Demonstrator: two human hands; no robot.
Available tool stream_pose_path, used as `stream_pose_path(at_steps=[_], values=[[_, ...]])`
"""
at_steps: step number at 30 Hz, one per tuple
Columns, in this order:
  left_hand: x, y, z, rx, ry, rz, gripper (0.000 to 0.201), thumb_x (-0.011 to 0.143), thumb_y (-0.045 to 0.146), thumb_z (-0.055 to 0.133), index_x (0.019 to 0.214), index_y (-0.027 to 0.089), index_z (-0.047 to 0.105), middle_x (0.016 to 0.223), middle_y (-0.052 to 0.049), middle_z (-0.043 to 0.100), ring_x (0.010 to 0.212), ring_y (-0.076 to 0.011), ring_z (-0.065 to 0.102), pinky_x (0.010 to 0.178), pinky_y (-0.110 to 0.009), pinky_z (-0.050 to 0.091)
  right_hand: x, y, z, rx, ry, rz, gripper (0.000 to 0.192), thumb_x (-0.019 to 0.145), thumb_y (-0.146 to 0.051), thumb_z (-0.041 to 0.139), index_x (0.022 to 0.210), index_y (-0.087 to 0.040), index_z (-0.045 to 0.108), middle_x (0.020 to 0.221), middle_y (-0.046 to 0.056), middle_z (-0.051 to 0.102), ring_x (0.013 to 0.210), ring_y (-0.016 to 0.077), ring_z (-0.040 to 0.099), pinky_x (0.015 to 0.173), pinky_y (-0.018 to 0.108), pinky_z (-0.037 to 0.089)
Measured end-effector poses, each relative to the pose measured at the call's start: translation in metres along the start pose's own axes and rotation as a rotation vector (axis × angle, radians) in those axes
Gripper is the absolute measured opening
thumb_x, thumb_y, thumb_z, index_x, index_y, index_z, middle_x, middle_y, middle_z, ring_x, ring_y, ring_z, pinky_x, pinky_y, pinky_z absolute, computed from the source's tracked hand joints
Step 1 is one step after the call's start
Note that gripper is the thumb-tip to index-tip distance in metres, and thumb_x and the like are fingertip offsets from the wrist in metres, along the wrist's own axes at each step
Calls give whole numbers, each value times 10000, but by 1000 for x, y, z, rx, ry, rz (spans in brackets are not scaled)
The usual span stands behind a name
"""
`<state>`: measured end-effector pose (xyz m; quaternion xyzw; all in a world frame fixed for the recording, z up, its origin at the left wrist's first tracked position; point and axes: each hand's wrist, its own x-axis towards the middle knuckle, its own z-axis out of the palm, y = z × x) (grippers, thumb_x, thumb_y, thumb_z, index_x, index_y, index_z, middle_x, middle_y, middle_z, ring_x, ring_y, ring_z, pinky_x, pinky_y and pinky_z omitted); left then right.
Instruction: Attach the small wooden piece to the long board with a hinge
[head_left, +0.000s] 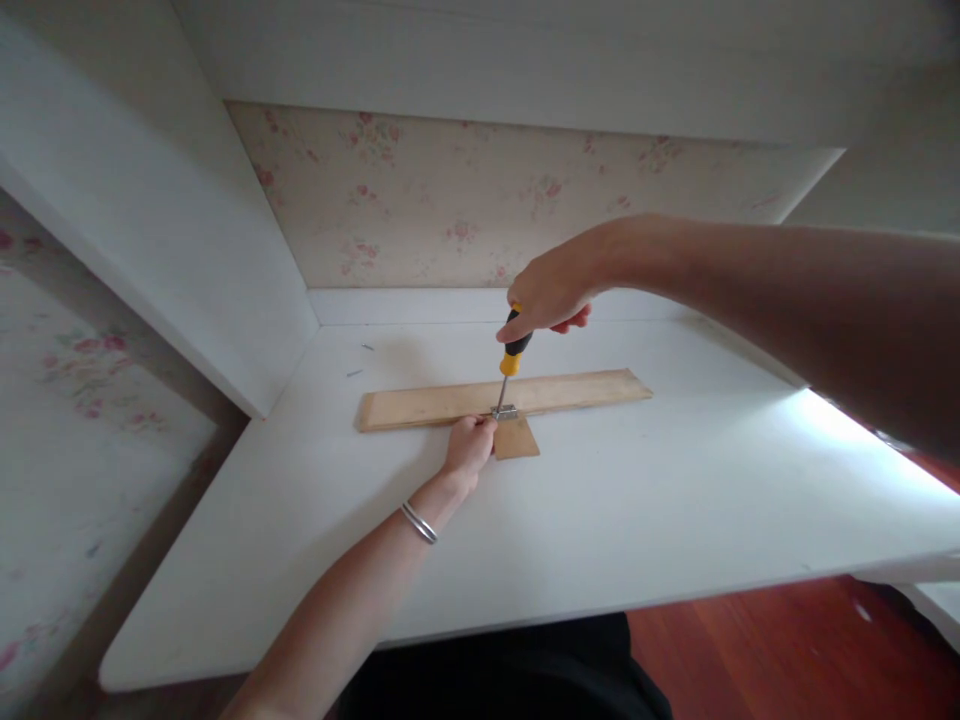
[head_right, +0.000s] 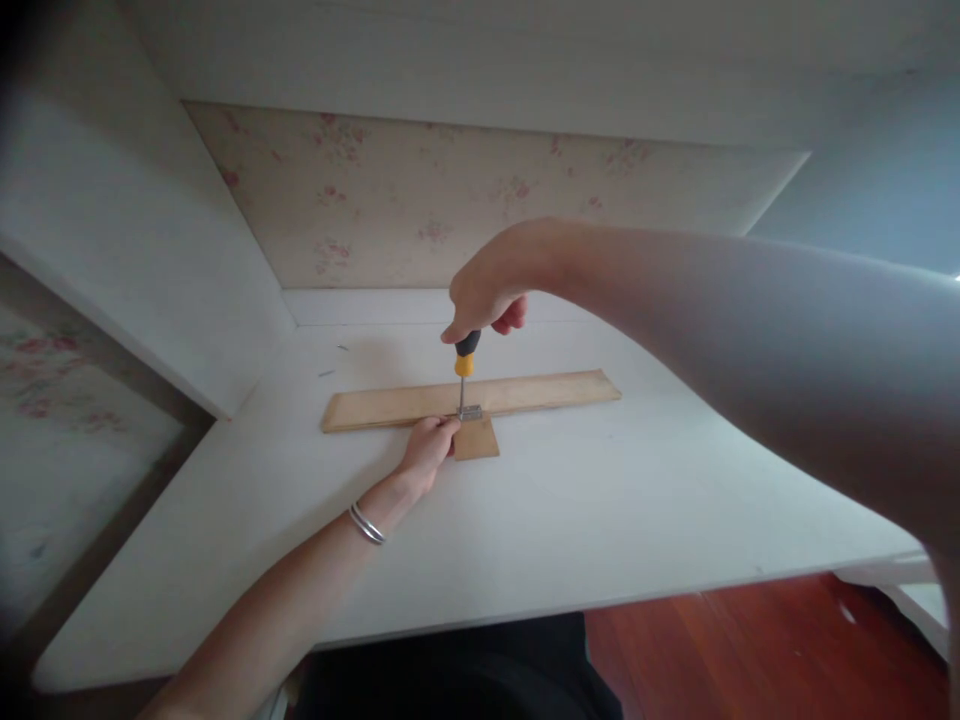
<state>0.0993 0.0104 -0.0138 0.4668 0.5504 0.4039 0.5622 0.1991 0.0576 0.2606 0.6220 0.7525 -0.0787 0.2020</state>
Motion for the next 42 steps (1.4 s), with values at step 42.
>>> stream_pose_path(at_steps=[42], values=[[2,2,-1,-12,-12,-31,190,711,316,554,684,144,629,669,-36,627,587,-126,541,479,-207,342,-2,7,1,-50,-37,-116,596,780,-634,486,1122,-152,565,695,63,620,571,177,569,558,314,375]])
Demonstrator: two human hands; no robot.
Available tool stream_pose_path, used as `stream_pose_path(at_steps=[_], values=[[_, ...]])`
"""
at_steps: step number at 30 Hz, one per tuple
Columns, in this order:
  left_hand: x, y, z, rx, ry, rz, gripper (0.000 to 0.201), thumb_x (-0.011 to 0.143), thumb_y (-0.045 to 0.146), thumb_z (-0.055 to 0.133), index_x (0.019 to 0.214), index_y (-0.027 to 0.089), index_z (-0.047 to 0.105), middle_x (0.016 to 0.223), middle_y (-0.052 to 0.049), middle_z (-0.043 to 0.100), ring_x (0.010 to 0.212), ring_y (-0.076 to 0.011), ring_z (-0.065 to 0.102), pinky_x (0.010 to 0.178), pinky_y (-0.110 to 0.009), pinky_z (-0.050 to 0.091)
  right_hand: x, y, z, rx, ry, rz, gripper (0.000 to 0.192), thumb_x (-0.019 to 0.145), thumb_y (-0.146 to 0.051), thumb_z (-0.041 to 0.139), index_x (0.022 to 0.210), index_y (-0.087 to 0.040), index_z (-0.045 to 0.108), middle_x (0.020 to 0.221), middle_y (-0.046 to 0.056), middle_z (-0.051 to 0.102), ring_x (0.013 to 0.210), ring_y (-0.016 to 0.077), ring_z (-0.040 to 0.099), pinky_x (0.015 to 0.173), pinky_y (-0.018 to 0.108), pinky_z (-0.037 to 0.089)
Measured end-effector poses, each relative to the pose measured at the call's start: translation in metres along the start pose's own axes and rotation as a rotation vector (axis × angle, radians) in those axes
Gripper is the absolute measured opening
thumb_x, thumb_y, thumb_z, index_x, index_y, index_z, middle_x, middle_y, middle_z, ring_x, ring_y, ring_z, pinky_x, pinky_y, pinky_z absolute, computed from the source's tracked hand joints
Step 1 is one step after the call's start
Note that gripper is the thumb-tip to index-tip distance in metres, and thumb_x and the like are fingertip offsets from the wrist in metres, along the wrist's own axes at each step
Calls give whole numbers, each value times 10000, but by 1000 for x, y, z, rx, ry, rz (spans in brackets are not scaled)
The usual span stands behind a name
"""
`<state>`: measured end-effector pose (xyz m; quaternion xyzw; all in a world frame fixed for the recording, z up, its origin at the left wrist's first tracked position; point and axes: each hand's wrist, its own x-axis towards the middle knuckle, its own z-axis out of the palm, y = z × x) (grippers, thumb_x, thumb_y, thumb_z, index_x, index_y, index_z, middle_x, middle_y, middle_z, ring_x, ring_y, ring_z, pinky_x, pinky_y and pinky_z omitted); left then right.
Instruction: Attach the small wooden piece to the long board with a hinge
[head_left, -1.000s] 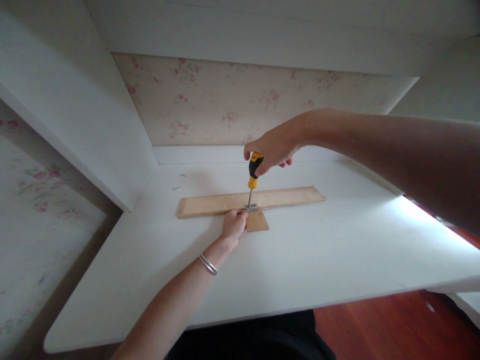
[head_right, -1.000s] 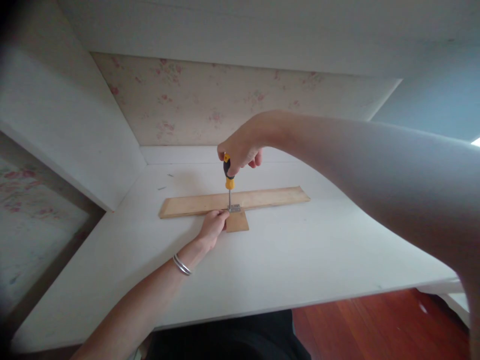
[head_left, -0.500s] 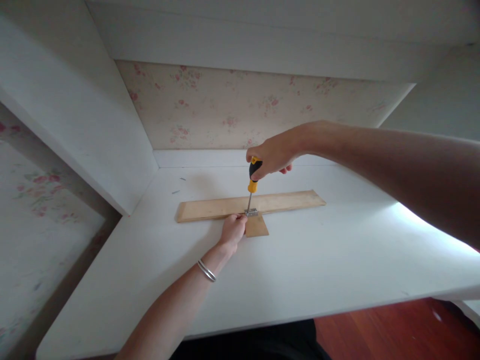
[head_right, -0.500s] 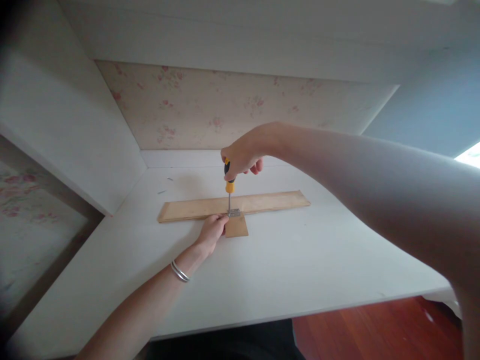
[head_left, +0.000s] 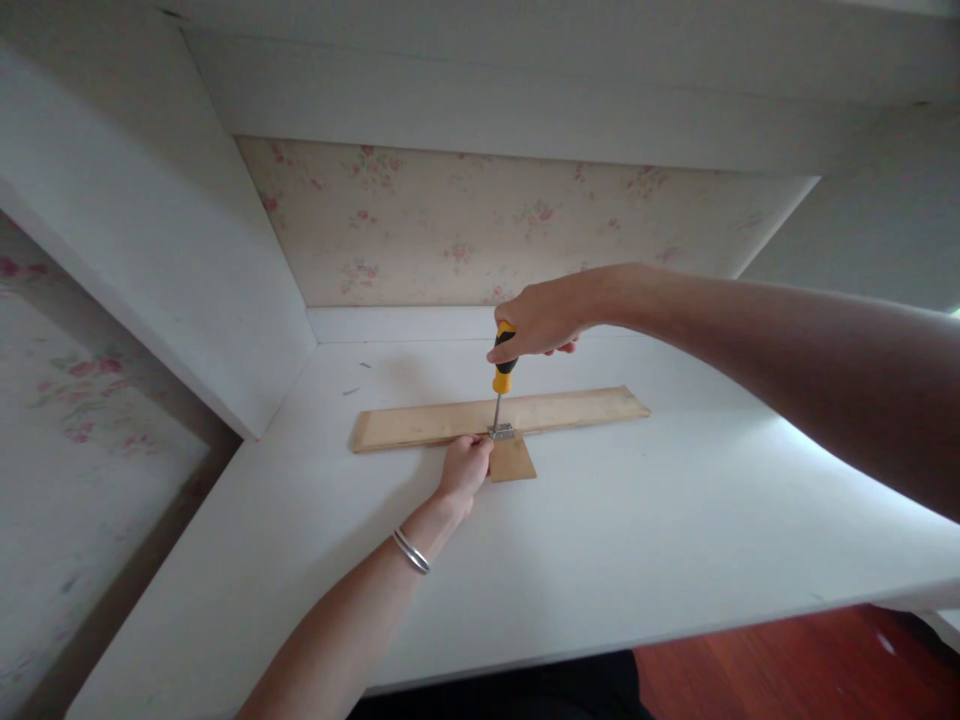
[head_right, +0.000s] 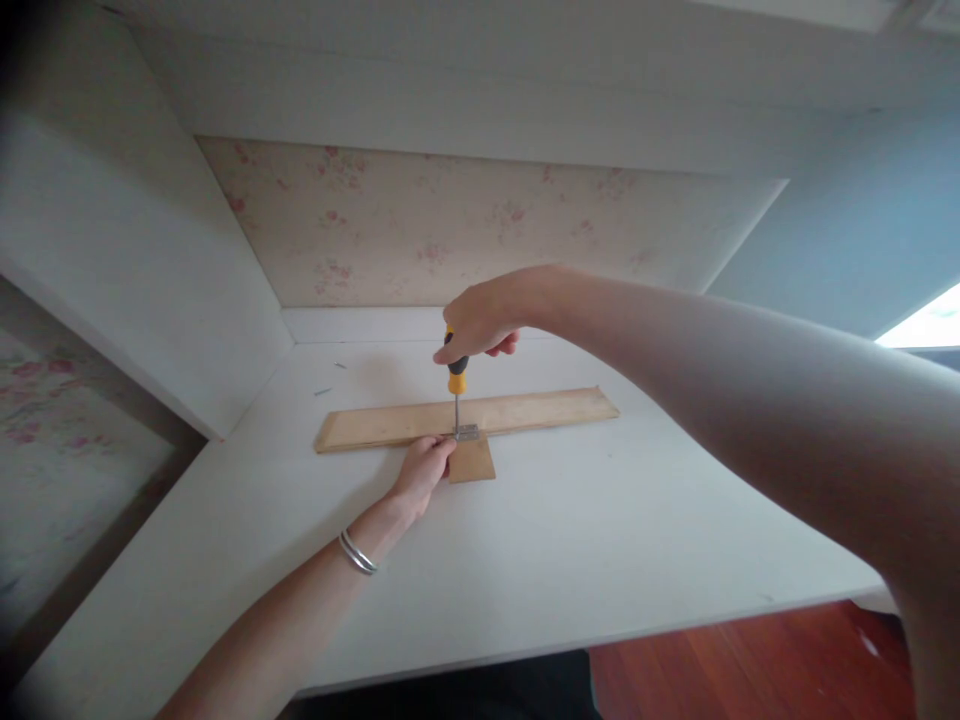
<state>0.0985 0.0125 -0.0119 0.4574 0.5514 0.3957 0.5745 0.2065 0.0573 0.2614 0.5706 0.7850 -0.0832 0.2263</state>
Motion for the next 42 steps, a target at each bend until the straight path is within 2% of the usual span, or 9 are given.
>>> stream_pose_path(at_steps=[3,7,11,15,20,23,28,32,42], values=[[-1,1,0,17,5,2,181,707,297,546,666,142,629,660,-36,623,560,-115,522,465,-206,321,1,0,1,27,-7,-55,610,767,-578,544,1239,-197,476,735,44,625,577,163,565,561,299,372],[-2,3,0,9,-1,-1,170,700,293,555,669,143,626,657,-29,617,558,-112,522,474,-209,326,2,0,2,-67,11,-26,652,768,-691,434,1091,-144,580,707,74,611,590,178,562,579,321,360],[-2,1,0,8,9,6,171,702,299,560,635,148,604,609,-12,588,521,-101,489,462,-215,298,-1,-3,2,-13,-11,-48,625,777,-616,494,1231,-188,475,733,48,619,564,161,555,574,312,357],[0,-1,-1,8,-1,21,184,715,313,560,632,152,598,602,-8,577,517,-98,479,466,-218,287,-3,-4,1,-66,-29,15,630,787,-674,406,1077,-139,570,663,71,602,549,187,554,571,338,363],[0,0,-1,22,4,7,178,712,303,570,634,147,606,619,-17,587,533,-101,490,472,-213,292,-6,-5,2,38,-62,-34,627,783,-583,499,1278,-209,409,726,36,615,552,166,559,561,312,378],[0,0,-1,-2,-9,6,186,717,317,575,653,147,616,618,-15,590,534,-103,493,481,-215,300,-6,-5,2,-60,-18,-25,620,783,-643,449,1180,-171,505,687,55,605,580,193,560,573,332,376],[2,-3,0,-2,7,1,189,717,318,581,669,141,627,634,-26,608,539,-108,507,487,-221,309,-5,-5,2,17,33,-92,615,783,-591,502,1278,-232,431,830,61,635,646,188,571,584,313,375],[4,-5,0,21,-4,11,209,729,325,562,710,134,644,644,-32,622,554,-116,525,479,-217,323,-4,-5,0,-101,99,-40,612,769,-641,481,1117,-147,581,849,115,629,730,227,578,619,331,374],[3,-5,-1,26,3,21,224,728,338,563,708,131,647,635,-32,617,550,-115,519,471,-210,329,-9,-6,-5,-45,21,-13,623,775,-654,470,1120,-148,587,735,77,635,579,178,581,572,310,386]])
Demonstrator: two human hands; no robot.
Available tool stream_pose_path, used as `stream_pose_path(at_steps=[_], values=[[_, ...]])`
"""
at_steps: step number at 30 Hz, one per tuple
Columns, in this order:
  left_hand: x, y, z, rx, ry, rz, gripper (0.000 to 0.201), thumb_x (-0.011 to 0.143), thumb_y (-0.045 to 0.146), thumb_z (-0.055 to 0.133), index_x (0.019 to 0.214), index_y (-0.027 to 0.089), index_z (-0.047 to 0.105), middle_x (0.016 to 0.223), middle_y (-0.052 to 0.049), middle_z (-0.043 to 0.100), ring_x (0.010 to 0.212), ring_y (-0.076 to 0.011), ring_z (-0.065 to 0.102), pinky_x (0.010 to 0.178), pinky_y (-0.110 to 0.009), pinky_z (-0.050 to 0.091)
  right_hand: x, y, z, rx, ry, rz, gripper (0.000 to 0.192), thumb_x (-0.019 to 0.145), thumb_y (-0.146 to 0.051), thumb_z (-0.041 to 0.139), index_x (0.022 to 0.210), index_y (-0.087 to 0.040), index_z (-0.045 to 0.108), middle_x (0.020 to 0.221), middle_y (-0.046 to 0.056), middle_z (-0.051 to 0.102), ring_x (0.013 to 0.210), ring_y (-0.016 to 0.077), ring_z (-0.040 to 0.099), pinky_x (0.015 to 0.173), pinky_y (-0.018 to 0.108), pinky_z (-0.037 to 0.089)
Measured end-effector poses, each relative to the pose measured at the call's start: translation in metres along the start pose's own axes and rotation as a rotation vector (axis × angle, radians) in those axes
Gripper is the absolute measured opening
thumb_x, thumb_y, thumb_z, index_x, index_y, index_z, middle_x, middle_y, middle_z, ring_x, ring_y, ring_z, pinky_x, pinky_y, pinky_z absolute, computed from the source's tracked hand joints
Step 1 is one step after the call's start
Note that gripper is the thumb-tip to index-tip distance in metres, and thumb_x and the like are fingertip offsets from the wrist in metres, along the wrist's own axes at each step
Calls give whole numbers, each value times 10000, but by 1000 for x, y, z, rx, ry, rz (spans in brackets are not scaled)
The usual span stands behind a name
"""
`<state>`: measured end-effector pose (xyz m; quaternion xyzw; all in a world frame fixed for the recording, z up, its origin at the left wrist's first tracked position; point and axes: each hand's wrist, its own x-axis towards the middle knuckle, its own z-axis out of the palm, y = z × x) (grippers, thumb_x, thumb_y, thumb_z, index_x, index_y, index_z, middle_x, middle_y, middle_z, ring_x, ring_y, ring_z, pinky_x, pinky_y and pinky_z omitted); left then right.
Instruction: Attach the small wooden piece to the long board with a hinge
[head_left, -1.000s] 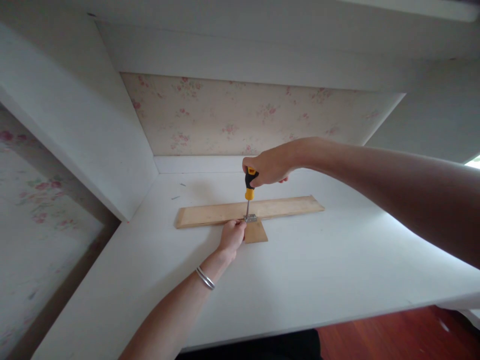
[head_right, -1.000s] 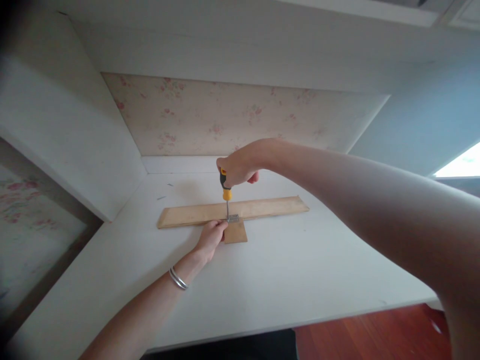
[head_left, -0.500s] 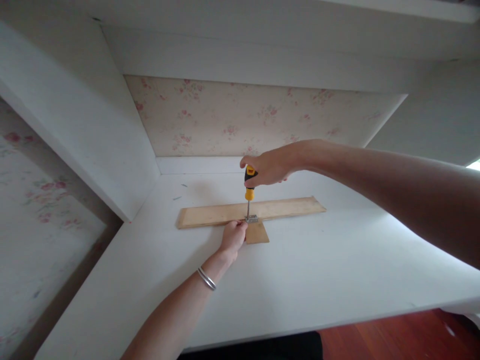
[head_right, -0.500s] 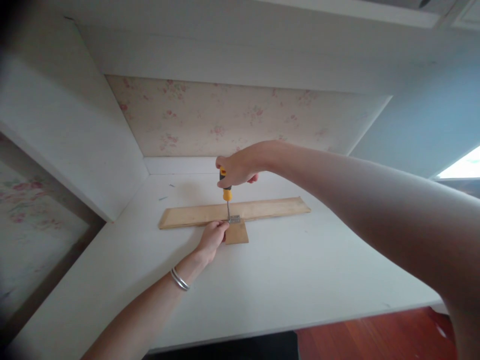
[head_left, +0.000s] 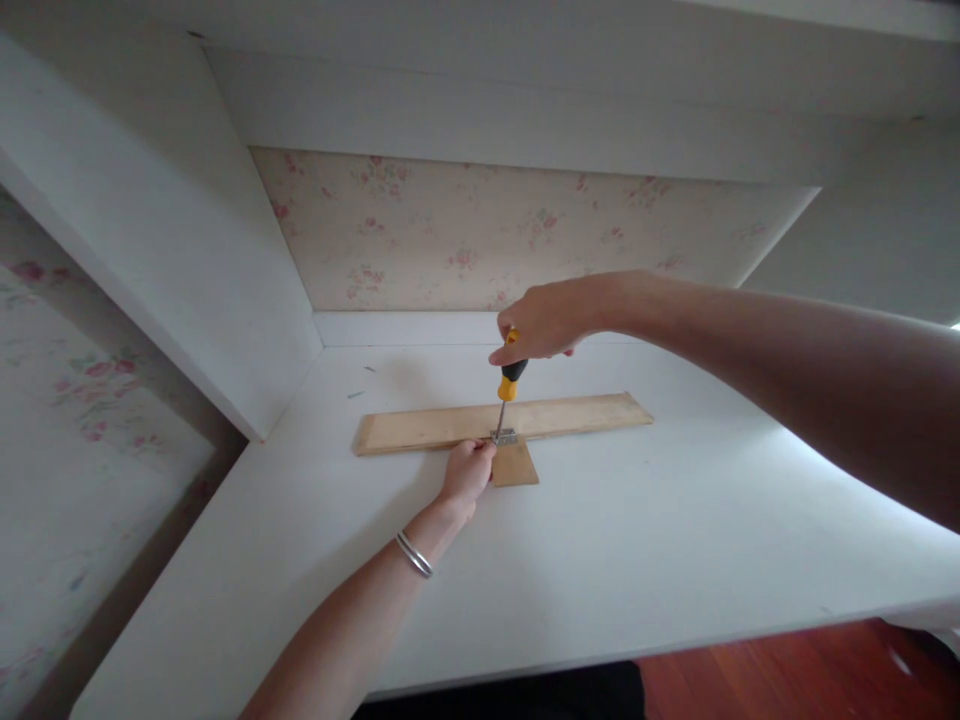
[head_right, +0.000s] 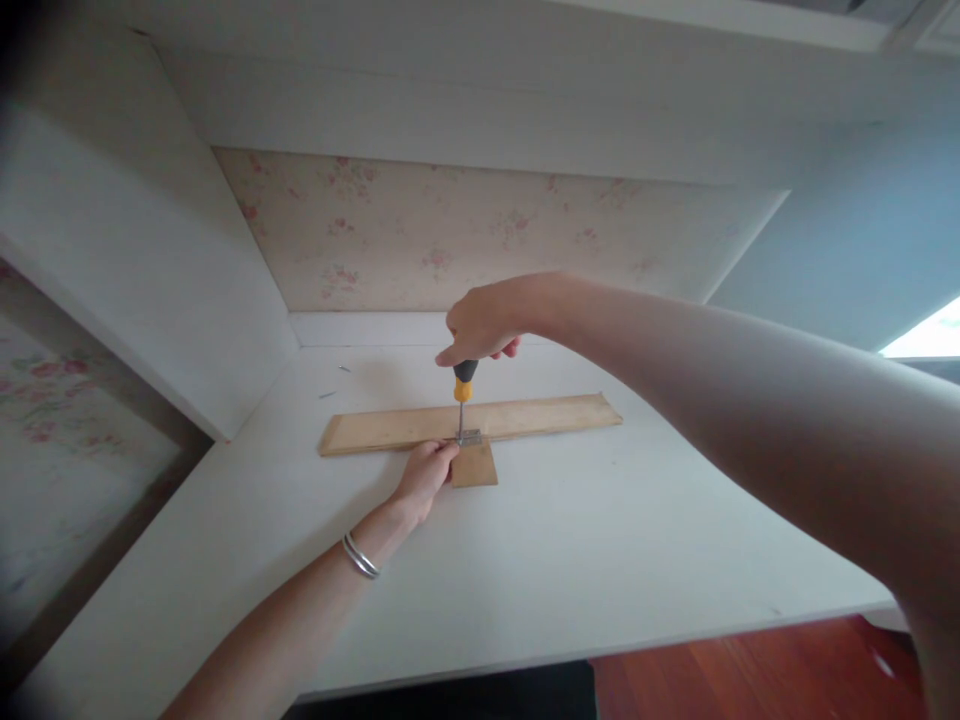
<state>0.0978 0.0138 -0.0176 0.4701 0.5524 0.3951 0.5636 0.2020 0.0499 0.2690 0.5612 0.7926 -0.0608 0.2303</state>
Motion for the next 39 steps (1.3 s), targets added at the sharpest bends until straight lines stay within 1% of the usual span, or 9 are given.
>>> stream_pose_path(at_steps=[7,11,14,19,23,26,31,36,39], values=[[-1,1,1,-42,16,-17,215,714,338,579,714,132,643,652,-42,633,563,-124,534,472,-208,337,2,0,1,5,-23,12,539,778,-620,495,1014,-153,623,639,56,629,550,177,579,571,316,392],[0,-1,1,-38,-4,-12,227,718,349,571,710,135,645,661,-46,639,568,-130,543,470,-216,335,3,2,2,78,-41,-67,504,740,-562,589,1096,-206,583,683,25,639,554,159,579,572,299,390],[1,-1,0,-26,-4,-6,223,722,347,561,714,140,644,664,-43,639,568,-135,544,469,-224,338,4,2,3,6,-46,-43,519,773,-624,499,975,-164,630,673,54,629,564,173,577,584,318,391],[2,-3,1,-34,-5,-4,218,724,339,559,708,137,640,670,-42,633,563,-123,534,473,-221,336,3,1,4,69,-77,-87,561,753,-568,570,1177,-203,541,782,47,652,604,164,585,588,300,396],[1,-2,1,-48,-5,-8,220,722,337,568,719,131,648,682,-43,635,579,-123,537,484,-220,343,2,-1,2,-23,-59,-18,636,785,-645,464,1162,-143,569,706,75,636,606,191,582,593,327,396],[0,1,1,-55,2,-22,198,716,320,572,719,135,642,692,-41,637,590,-125,543,493,-221,354,1,-2,1,42,-61,-44,689,777,-604,517,1327,-202,415,729,50,643,599,178,586,578,308,401],[-2,3,1,-53,-12,-25,201,727,323,563,708,135,631,697,-49,636,597,-129,554,498,-224,358,4,-1,3,-43,-84,-37,615,781,-673,434,1027,-142,626,670,82,629,575,192,576,583,341,406],[-1,1,1,-71,-7,-29,202,731,328,559,757,136,619,734,-55,641,615,-133,567,509,-225,381,5,1,4,79,-91,-50,654,753,-618,537,1281,-243,446,780,53,651,598,182,591,554,312,411],[0,0,2,-83,-20,-30,211,737,333,553,775,136,616,756,-60,646,630,-133,574,525,-224,400,4,1,4,40,-122,-54,549,783,-634,477,1148,-230,550,768,57,642,580,181,589,548,319,411]])
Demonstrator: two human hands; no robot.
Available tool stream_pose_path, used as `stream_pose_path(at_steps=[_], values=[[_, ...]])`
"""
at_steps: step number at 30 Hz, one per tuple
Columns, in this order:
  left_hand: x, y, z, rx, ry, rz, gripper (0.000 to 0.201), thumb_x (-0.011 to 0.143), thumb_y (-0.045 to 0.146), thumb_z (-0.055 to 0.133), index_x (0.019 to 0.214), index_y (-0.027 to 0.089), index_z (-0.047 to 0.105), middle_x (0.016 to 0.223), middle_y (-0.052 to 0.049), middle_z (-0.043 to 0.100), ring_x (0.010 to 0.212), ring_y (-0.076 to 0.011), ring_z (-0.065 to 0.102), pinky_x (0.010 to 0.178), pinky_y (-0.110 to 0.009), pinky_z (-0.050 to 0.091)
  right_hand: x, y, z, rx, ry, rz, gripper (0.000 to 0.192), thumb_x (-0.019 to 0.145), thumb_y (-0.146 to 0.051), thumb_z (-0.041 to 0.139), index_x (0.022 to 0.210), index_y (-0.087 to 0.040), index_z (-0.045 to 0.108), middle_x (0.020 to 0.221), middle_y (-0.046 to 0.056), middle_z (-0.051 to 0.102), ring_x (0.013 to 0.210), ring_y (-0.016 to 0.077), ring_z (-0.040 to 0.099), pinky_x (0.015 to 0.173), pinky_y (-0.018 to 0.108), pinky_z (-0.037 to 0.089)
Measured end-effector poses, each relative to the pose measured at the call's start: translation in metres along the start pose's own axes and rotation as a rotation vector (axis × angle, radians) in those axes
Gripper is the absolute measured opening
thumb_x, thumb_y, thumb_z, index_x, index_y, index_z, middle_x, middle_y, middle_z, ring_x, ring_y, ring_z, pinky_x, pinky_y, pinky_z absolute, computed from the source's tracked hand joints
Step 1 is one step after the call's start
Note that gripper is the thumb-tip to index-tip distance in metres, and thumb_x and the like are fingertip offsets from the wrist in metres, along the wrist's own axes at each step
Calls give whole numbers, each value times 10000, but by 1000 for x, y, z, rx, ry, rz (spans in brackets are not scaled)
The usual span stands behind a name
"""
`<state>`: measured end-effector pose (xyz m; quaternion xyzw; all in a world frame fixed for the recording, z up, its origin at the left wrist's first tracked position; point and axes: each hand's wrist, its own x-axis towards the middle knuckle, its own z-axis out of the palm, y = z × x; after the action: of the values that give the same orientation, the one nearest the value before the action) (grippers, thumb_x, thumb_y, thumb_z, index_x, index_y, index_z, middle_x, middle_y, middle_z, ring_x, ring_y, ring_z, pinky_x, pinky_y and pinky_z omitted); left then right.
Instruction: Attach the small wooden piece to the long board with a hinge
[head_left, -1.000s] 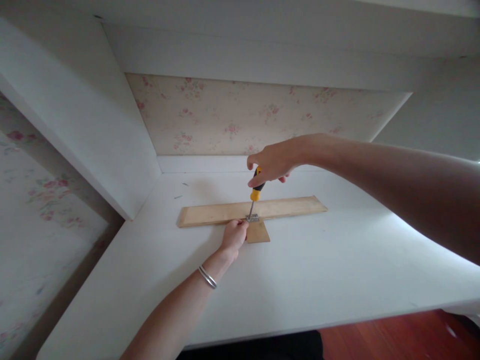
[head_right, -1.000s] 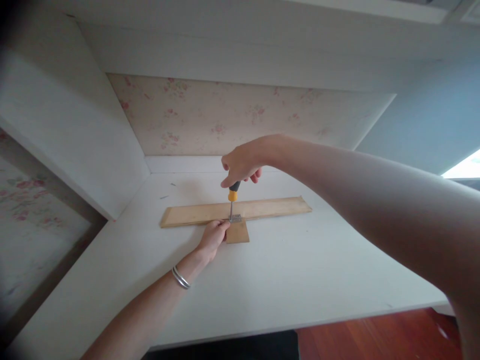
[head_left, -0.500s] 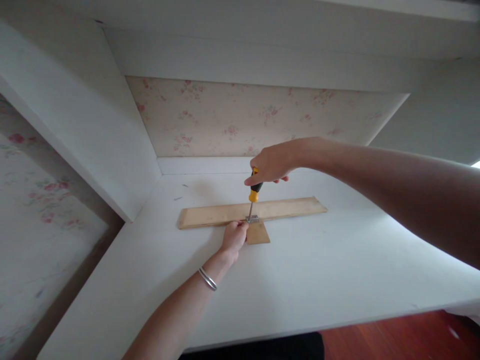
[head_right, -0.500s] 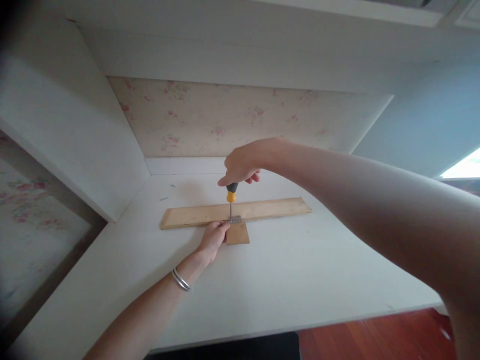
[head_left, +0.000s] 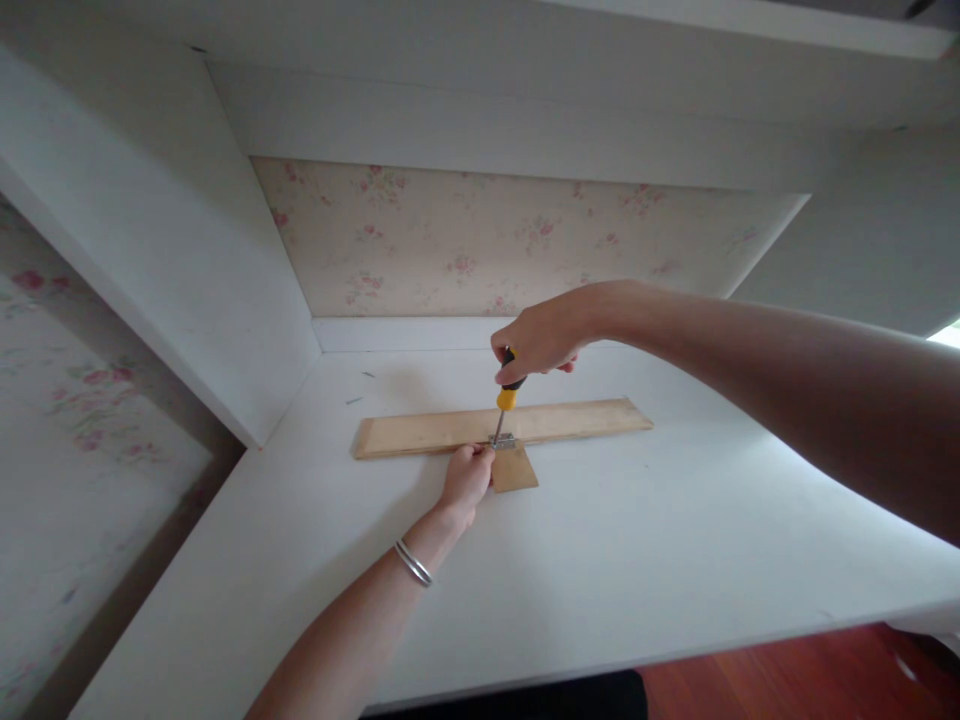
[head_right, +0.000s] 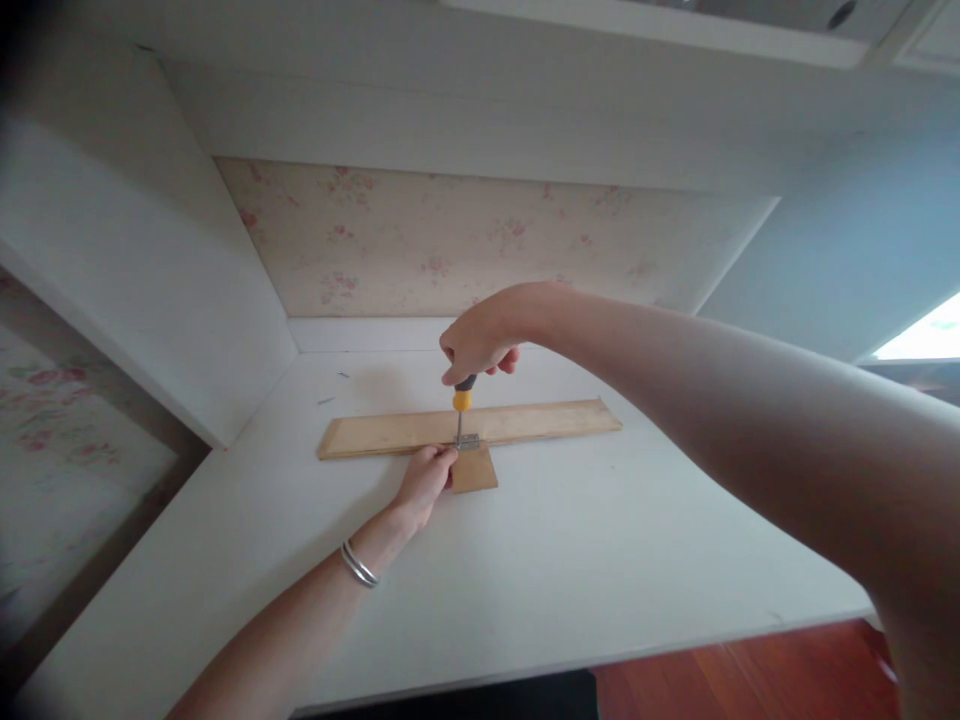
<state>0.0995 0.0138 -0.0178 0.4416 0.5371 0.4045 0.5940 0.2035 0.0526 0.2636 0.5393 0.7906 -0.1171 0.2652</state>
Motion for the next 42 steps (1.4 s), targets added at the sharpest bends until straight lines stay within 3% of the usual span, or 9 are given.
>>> stream_pose_path(at_steps=[7,11,16,20,24,29,33,38,42], values=[[0,1,-1,30,20,5,195,726,322,560,747,134,607,748,-70,651,643,-143,581,516,-222,394,-5,-2,0,84,-5,-45,620,700,-551,643,1214,-235,499,814,44,641,613,161,592,555,284,416],[1,0,0,58,25,12,196,729,325,551,743,138,608,721,-57,642,612,-137,567,500,-221,379,1,1,0,2,34,-29,555,731,-644,532,997,-166,624,771,64,640,590,169,584,554,297,409],[2,-1,0,26,19,5,214,736,343,549,762,138,607,743,-59,645,634,-142,579,517,-224,397,6,-3,0,25,137,-28,592,717,-579,597,1175,-207,549,824,52,654,584,159,578,580,296,397],[2,-2,0,30,10,5,198,735,323,547,770,137,607,770,-66,652,661,-149,590,529,-227,408,4,-9,0,-89,96,40,594,795,-655,425,978,-137,650,668,82,628,590,195,576,609,343,390],[2,-2,0,28,20,3,205,739,326,548,778,134,607,763,-70,650,640,-145,585,521,-228,400,4,-6,1,4,102,24,637,750,-666,494,1188,-208,554,738,62,643,581,189,580,584,334,391],[2,-1,0,36,25,3,202,734,325,552,772,135,608,746,-64,641,634,-143,578,510,-226,390,5,-4,0,-55,93,69,628,777,-673,447,1106,-165,615,723,93,638,622,215,593,609,356,393],[1,1,0,27,18,-11,208,735,328,545,784,135,606,774,-70,651,660,-149,591,522,-226,408,4,-6,2,33,90,37,696,748,-639,531,1307,-235,445,781,58,652,604,187,593,597,327,394],[3,-3,0,27,8,-12,216,729,331,554,796,135,616,797,-82,665,685,-153,605,528,-217,407,2,-7,2,-16,63,36,610,773,-662,468,1067,-148,614,673,79,627,599,201,582,603,345,393],[5,-5,0,23,-1,5,223,741,344,537,784,140,617,807,-86,666,693,-162,609,526,-223,410,2,-8,2,98,72,4,603,750,-600,561,1219,-225,509,703,47,634,586,177,576,578,318,396]])
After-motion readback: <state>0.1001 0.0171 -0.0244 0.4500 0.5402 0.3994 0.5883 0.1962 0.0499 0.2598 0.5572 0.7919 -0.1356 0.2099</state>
